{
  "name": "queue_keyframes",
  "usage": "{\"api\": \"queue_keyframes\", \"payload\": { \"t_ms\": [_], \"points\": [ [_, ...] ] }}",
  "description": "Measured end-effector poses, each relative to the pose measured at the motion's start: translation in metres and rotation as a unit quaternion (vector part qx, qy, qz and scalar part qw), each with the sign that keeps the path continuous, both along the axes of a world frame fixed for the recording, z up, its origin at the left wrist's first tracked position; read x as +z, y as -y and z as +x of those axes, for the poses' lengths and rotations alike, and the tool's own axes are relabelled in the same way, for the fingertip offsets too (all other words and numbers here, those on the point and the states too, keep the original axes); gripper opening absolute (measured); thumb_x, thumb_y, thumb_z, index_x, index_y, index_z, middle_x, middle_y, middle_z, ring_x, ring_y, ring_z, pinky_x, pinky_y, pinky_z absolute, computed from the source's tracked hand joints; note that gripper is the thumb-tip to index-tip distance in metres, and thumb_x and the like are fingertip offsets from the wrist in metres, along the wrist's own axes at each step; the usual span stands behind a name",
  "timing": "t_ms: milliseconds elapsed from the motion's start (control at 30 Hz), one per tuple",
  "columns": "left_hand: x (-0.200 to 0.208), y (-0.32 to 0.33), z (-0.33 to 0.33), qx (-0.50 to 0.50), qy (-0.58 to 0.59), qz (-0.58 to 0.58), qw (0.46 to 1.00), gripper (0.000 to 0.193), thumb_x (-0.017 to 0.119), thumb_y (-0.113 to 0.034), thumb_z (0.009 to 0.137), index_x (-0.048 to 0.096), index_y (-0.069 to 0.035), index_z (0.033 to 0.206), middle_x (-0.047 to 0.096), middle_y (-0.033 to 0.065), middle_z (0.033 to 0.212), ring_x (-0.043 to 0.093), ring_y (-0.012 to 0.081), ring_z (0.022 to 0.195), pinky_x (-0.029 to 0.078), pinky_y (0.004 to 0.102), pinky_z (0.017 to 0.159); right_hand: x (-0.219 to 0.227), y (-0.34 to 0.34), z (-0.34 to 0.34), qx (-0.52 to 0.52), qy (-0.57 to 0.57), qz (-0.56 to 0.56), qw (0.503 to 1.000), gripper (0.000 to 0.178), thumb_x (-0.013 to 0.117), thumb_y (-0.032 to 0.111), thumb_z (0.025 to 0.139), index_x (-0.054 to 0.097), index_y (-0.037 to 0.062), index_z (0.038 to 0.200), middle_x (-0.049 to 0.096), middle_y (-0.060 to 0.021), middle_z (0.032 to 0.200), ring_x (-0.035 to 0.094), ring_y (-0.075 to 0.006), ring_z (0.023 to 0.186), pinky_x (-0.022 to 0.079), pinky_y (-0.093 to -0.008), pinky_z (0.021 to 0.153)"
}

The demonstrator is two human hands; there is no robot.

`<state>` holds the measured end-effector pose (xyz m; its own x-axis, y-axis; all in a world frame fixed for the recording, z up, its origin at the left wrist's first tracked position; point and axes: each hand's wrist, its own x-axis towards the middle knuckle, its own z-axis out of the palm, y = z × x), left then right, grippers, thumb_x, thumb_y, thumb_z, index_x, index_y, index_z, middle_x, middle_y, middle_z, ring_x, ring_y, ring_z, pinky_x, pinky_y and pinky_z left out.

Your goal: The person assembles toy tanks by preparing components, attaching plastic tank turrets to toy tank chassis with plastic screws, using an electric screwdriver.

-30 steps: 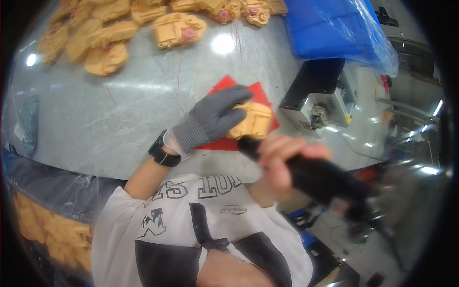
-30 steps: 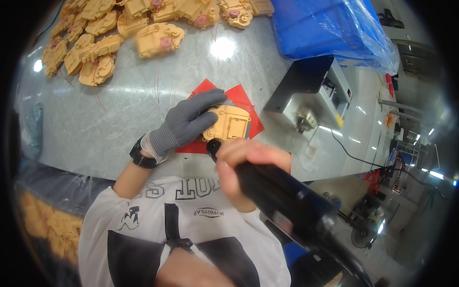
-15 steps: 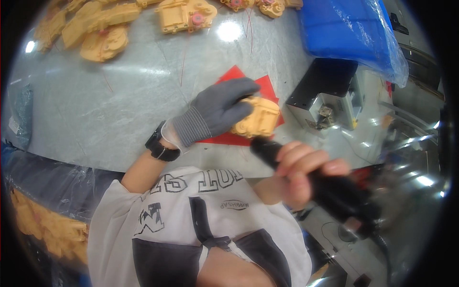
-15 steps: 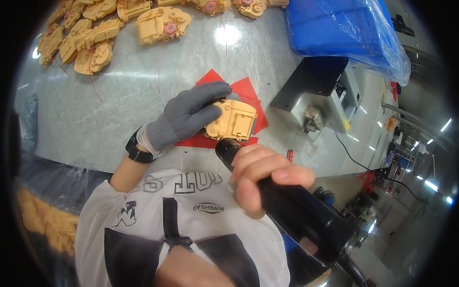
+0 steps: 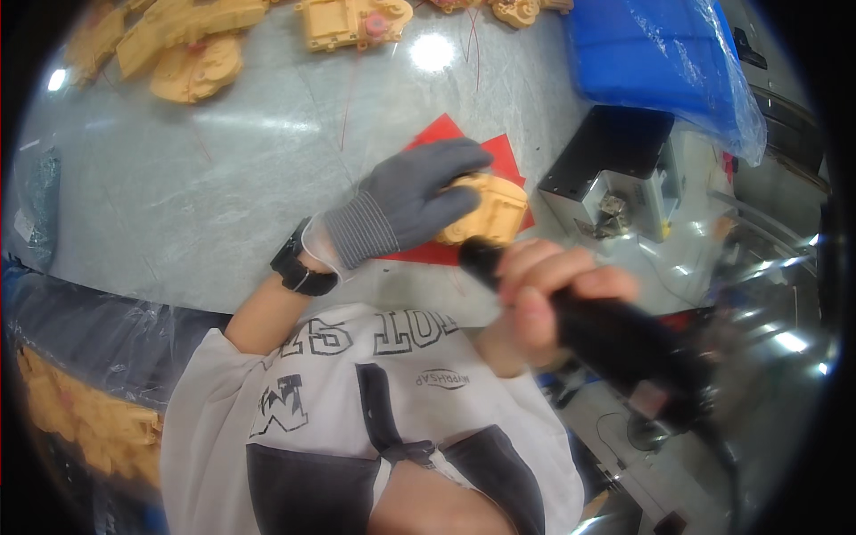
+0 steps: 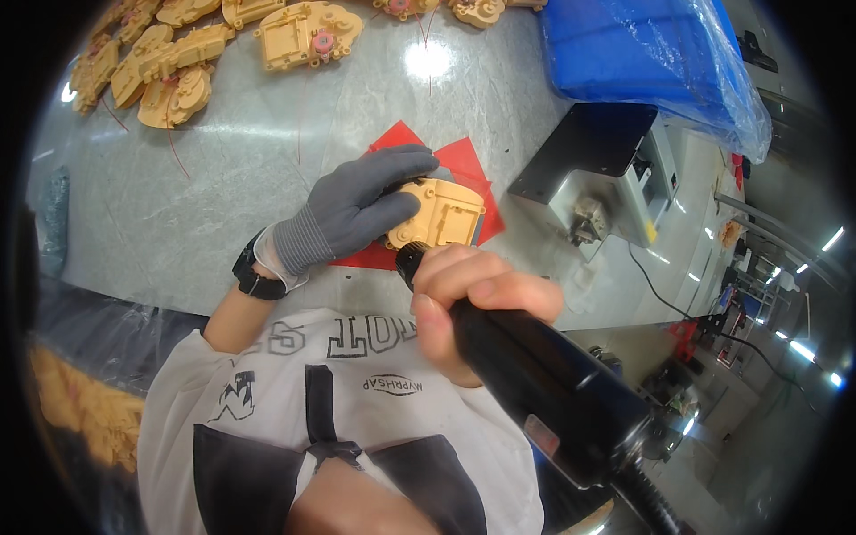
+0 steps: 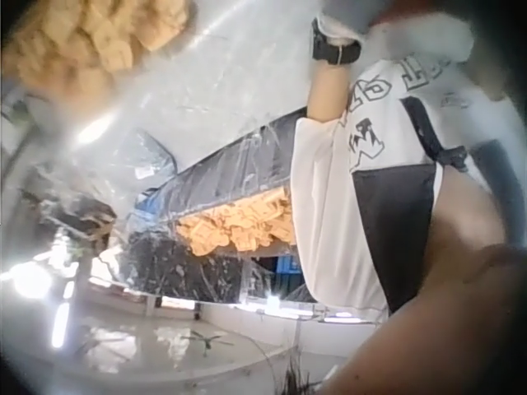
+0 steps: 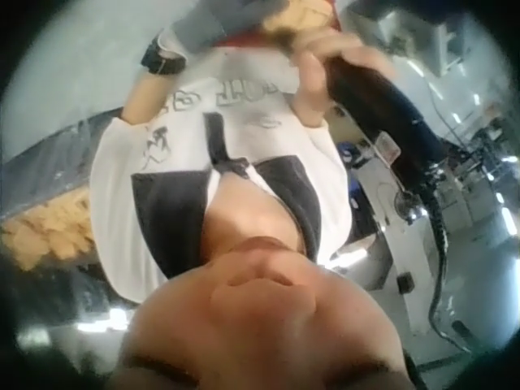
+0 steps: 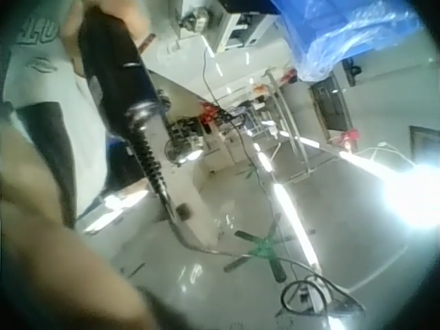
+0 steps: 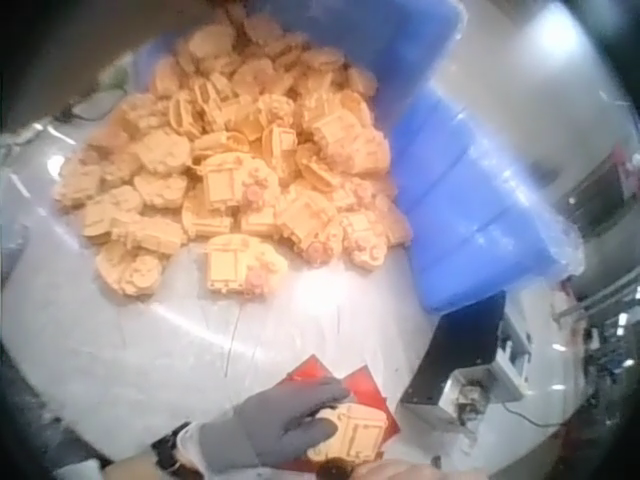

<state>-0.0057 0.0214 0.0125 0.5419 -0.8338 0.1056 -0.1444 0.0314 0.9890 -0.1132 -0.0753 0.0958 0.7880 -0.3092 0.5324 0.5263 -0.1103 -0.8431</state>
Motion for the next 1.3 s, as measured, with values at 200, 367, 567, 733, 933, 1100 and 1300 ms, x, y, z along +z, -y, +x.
{"api": "queue_keyframes", "payload": {
  "t_ms": [200,367,567,733,933,1100,1300],
  "points": [
    [0.004,0.002,0.001,-0.002,-0.002,-0.007,1.0,0.036,0.054,-0.016,0.082,0.05,-0.003,0.115,0.056,0.0135,0.112,0.056,0.0249,0.1,0.044,0.0314,0.085,0.003,0.002,0.003,0.007,-0.017,0.001,1.0,0.043,0.054,-0.015,0.069,0.032,0.0048,0.101,0.049,-0.0114,0.066,0.047,-0.0187,0.05,0.04,-0.0312,0.049],
    [0.003,0.007,0.002,-0.025,-0.058,0.029,0.998,0.039,0.053,-0.012,0.082,0.047,-0.001,0.119,0.056,0.0137,0.112,0.054,0.0212,0.102,0.042,0.0297,0.087,-0.002,0.004,0.0,-0.025,0.005,-0.038,0.999,0.042,0.055,-0.014,0.066,0.037,0.0039,0.099,0.05,-0.0091,0.062,0.049,-0.0195,0.05,0.041,-0.0316,0.048],
    [0.008,0.013,-0.006,0.016,-0.064,0.025,0.998,0.035,0.053,-0.013,0.081,0.05,0.0,0.114,0.058,0.0162,0.104,0.057,0.0247,0.095,0.044,0.0312,0.084,0.024,0.052,-0.065,-0.15,0.086,0.064,0.983,0.043,0.057,-0.001,0.068,0.039,0.0054,0.106,0.051,-0.0064,0.061,0.048,-0.0168,0.05,0.042,-0.0317,0.051],
    [0.011,0.018,-0.011,0.007,-0.041,0.046,0.998,0.035,0.052,-0.011,0.08,0.049,0.003,0.112,0.057,0.0171,0.104,0.057,0.0252,0.096,0.042,0.0305,0.084,0.039,0.12,-0.073,-0.461,0.116,0.03,0.879,0.043,0.055,-0.001,0.068,0.04,0.0039,0.108,0.05,-0.0062,0.063,0.047,-0.0153,0.05,0.041,-0.0295,0.054],
    [0.006,0.014,-0.009,0.022,-0.029,0.04,0.999,0.035,0.053,-0.011,0.08,0.05,0.004,0.111,0.058,0.0167,0.102,0.057,0.0237,0.095,0.043,0.0298,0.083,0.015,0.127,-0.059,-0.425,0.004,0.08,0.902,0.037,0.054,-0.003,0.067,0.044,0.0038,0.101,0.048,-0.0066,0.062,0.046,-0.0166,0.051,0.041,-0.0311,0.058],
    [0.008,0.016,-0.006,0.023,-0.039,0.033,0.998,0.035,0.054,-0.013,0.081,0.05,0.002,0.112,0.058,0.0167,0.101,0.058,0.0234,0.093,0.044,0.03,0.081,0.012,0.074,-0.062,-0.341,0.085,0.069,0.934,0.044,0.052,-0.003,0.066,0.04,0.0022,0.108,0.046,-0.0068,0.059,0.046,-0.0173,0.045,0.042,-0.0337,0.05],
    [0.009,0.018,-0.005,0.014,-0.022,0.036,0.999,0.035,0.053,-0.014,0.081,0.05,0.001,0.113,0.059,0.0171,0.099,0.059,0.0244,0.091,0.045,0.0308,0.08,0.029,0.11,-0.051,-0.489,0.108,-0.048,0.864,0.039,0.056,-0.002,0.067,0.042,0.0016,0.104,0.051,-0.0065,0.062,0.049,-0.0143,0.051,0.044,-0.0286,0.055]
  ]
}}
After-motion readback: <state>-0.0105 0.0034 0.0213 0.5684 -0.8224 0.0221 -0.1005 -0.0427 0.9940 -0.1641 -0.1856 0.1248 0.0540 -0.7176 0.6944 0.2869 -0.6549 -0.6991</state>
